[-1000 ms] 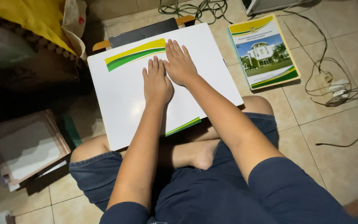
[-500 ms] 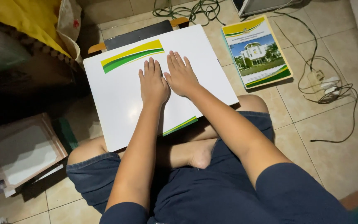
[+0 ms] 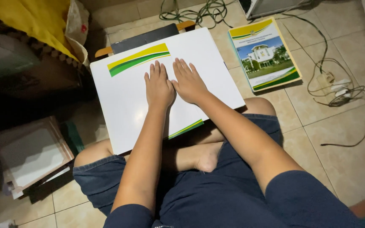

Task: The person is manually folding printed pages and pressing the spine with their hands to create booklets.

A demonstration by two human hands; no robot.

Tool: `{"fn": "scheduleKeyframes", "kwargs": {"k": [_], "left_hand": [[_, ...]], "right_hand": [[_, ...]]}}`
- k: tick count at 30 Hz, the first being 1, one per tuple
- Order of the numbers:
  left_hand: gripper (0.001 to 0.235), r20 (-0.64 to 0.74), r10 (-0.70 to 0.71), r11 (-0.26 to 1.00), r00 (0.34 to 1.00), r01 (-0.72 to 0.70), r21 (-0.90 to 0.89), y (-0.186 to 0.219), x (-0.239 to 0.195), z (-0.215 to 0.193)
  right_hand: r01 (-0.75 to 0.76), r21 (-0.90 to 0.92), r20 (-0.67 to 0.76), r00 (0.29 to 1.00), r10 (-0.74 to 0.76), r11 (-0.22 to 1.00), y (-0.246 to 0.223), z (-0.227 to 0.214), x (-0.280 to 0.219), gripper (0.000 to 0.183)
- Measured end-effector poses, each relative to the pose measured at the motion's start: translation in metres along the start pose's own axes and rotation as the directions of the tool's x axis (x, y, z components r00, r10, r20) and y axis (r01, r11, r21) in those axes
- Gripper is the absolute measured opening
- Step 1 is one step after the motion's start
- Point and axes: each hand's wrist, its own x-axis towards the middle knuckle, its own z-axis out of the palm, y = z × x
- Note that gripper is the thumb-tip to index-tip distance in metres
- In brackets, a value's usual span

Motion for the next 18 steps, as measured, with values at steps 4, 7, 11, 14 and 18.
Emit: {"fn": "scheduleKeyframes", "kwargs": {"k": [4, 7, 11, 14, 18], "left_hand": [[0.061, 0.01, -0.008, 1.0, 1.0, 0.008, -0.005, 0.001, -0.003, 0.002], [0.062, 0.01, -0.001, 1.0, 1.0, 0.001, -0.004, 0.001, 0.0, 0.0], [0.061, 0.015, -0.01, 1.0, 1.0, 0.01, -0.015, 0.001, 0.0, -0.001], [0.061, 0.012, -0.016, 1.0, 1.0, 0.017, -0.024, 0.003, 0.0, -0.003], [0.06, 0.025, -0.03, 0.999, 0.999, 0.031, -0.021, 0.003, 0.0, -0.003]], "right_hand": [[0.026, 0.018, 0.029, 0.999, -0.026, 1.0, 0.001, -0.001, -0.014, 0.064], [0.049, 0.007, 0.025, 0.998, -0.05, 0.999, 0.005, -0.001, 0.003, 0.064], [0.08, -0.029, -0.031, 0.996, -0.081, 0.996, 0.009, 0.0, 0.04, 0.064], [0.068, -0.031, -0.048, 0.996, -0.07, 0.997, 0.01, -0.001, 0.063, 0.063], [0.038, 0.016, -0.053, 0.998, -0.037, 0.999, 0.006, -0.006, 0.057, 0.062]]}}
